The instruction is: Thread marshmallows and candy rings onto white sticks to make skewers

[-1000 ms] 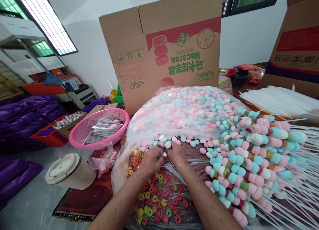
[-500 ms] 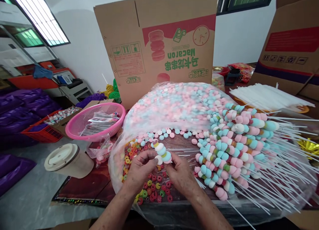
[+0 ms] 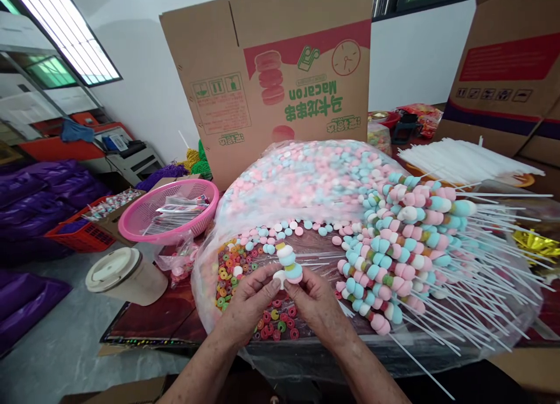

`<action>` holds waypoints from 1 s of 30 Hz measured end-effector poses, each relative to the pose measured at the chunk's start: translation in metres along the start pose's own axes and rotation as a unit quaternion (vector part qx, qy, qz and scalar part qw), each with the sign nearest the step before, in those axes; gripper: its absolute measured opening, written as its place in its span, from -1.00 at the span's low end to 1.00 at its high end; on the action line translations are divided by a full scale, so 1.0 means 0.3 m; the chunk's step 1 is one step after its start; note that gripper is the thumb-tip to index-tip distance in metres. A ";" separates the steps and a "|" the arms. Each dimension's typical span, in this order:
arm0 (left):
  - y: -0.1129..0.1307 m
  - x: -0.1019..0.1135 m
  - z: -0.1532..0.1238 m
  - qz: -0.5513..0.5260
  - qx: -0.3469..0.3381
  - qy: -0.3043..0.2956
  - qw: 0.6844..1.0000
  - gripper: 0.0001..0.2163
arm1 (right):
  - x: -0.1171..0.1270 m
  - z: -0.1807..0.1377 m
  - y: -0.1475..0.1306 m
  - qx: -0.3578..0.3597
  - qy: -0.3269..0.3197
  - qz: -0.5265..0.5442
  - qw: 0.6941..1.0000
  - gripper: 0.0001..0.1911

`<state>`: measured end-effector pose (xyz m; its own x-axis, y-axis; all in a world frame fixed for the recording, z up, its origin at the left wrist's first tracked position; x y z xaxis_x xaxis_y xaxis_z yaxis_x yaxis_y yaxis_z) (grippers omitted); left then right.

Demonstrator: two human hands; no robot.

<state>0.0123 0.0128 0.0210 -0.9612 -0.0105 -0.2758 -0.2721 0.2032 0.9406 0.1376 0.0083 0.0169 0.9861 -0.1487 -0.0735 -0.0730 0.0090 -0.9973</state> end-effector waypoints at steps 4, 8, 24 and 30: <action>-0.016 0.006 0.006 -0.120 0.101 0.065 0.986 -0.75 | 0.044 -0.033 -0.032 0.025 0.009 -0.079 0.997 -0.72; -0.016 0.021 0.027 -0.138 0.089 0.135 0.977 -0.72 | 0.115 -0.118 -0.036 0.107 0.006 -0.271 0.957 -0.74; -0.054 0.040 0.013 0.182 -0.284 0.220 0.915 -0.78 | 0.102 -0.158 0.031 0.236 0.024 -0.483 0.843 -0.76; -0.046 0.044 0.008 0.244 -0.369 0.198 0.875 -0.76 | 0.058 -0.154 0.020 0.250 0.049 -0.469 0.846 -0.71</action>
<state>0.0037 0.0121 0.0039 -0.8720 -0.4667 0.1477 0.3600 -0.4070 0.8395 0.1474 -0.0401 0.0097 0.5564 -0.4030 0.7267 0.8308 0.2558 -0.4943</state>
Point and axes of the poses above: each hand's wrist, its own z-axis towards the middle knuckle, its own x-axis out of the back of the hand, y = z × x, the point moved 2 cm from there along z, towards the middle knuckle, and after that the axes turned 14 degrees about y, right-handed, at the moved point
